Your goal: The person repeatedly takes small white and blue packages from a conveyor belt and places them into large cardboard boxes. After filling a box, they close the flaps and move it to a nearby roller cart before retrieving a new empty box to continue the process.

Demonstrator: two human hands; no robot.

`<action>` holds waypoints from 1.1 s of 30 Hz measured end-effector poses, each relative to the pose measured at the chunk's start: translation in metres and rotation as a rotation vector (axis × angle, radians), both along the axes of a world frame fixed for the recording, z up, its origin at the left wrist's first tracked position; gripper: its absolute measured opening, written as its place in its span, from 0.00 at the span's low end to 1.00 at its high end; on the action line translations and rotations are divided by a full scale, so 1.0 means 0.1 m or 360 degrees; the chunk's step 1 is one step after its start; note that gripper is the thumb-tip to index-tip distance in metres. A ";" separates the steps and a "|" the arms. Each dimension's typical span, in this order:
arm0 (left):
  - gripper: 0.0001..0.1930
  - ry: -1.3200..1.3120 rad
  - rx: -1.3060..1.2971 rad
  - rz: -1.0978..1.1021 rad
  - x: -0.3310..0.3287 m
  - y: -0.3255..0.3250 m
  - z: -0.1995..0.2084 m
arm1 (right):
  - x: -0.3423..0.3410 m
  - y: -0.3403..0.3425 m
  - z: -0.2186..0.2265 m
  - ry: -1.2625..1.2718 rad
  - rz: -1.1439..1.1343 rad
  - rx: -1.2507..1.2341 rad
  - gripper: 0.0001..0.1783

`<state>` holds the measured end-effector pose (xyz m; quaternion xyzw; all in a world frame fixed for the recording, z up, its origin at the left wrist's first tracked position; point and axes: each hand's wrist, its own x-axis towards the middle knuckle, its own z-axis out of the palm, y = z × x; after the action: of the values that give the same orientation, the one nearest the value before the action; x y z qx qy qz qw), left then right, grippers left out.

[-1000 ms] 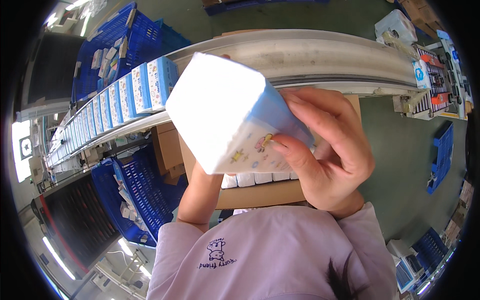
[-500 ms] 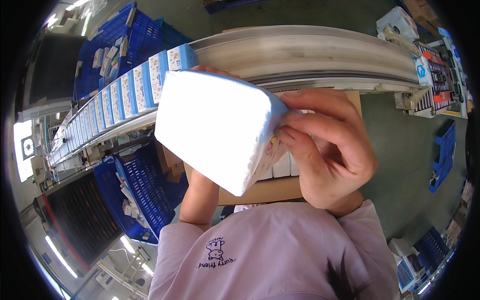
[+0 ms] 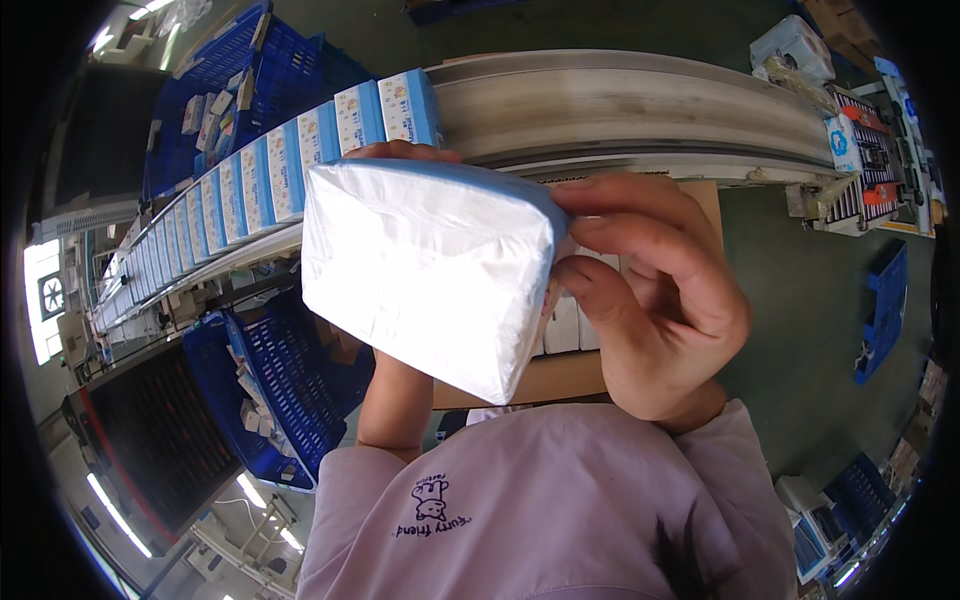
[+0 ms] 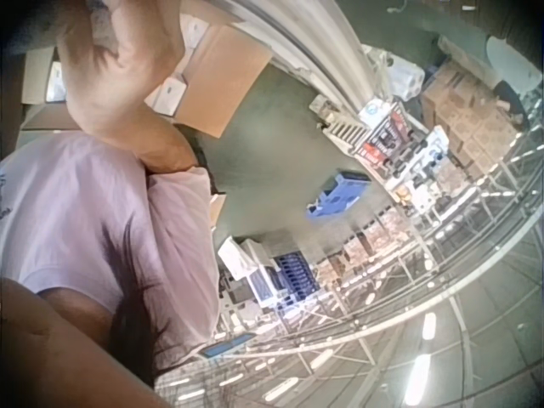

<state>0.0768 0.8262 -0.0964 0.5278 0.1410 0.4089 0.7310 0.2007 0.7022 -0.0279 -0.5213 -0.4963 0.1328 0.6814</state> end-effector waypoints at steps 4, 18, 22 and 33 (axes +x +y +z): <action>0.29 -0.0312 -0.0268 0.0004 0.02 0.00 0.11 | -0.03 0.02 0.05 0.0067 0.0053 -0.0056 0.11; 0.29 -0.0144 -0.0324 -0.0071 -0.06 0.09 0.14 | 0.10 0.11 0.23 0.0363 0.0430 -0.0368 0.11; 0.31 -0.0255 -0.0398 -0.0262 -0.19 0.07 0.05 | 0.13 0.10 0.19 0.0458 0.0536 -0.0367 0.12; 0.35 -0.0002 -0.0571 -0.0050 -0.23 0.03 0.03 | 0.08 0.12 0.14 0.0599 0.0591 -0.0376 0.11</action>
<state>0.0540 0.8288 -0.0933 0.3909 0.2030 0.3661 0.8197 0.2091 0.7146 -0.0139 -0.4635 -0.4291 0.4065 0.6601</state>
